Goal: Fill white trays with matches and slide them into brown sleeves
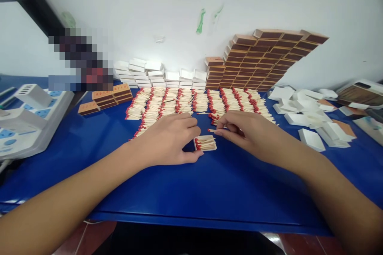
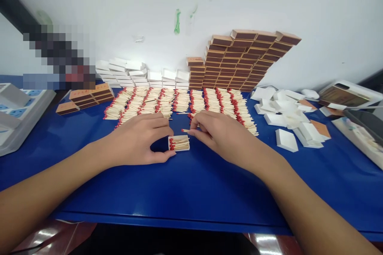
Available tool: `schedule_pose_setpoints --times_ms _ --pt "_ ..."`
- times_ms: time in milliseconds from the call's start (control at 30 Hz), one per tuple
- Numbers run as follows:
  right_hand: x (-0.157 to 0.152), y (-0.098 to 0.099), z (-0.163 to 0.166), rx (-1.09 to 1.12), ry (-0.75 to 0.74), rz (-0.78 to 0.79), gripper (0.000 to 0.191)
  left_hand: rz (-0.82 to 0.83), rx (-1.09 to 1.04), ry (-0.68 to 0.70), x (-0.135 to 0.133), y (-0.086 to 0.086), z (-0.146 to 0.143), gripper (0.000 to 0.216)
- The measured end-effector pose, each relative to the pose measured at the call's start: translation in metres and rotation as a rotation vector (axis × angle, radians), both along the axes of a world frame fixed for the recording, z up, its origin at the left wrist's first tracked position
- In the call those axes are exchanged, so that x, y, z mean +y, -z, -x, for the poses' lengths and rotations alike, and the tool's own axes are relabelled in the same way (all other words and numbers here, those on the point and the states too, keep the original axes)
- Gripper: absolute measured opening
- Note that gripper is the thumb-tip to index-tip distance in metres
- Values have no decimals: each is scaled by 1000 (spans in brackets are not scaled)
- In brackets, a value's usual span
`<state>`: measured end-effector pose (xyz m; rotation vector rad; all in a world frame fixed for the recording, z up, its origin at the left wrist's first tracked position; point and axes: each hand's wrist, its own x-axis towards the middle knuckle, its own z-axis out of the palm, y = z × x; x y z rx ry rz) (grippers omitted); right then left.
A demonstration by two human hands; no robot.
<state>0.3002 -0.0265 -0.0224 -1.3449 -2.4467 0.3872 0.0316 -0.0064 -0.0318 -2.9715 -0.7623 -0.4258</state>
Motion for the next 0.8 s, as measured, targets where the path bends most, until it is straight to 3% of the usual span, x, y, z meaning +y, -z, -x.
schedule_pose_setpoints --times_ms 200,467,800 --pt "-11 3 17 -17 -72 -18 13 8 5 -1 -1 -1 0 31" --pt "-7 -3 7 -31 -64 30 10 8 -5 6 0 0 0 32" --pt "-6 6 13 -4 -73 125 19 10 -15 6 -1 0 0 32"
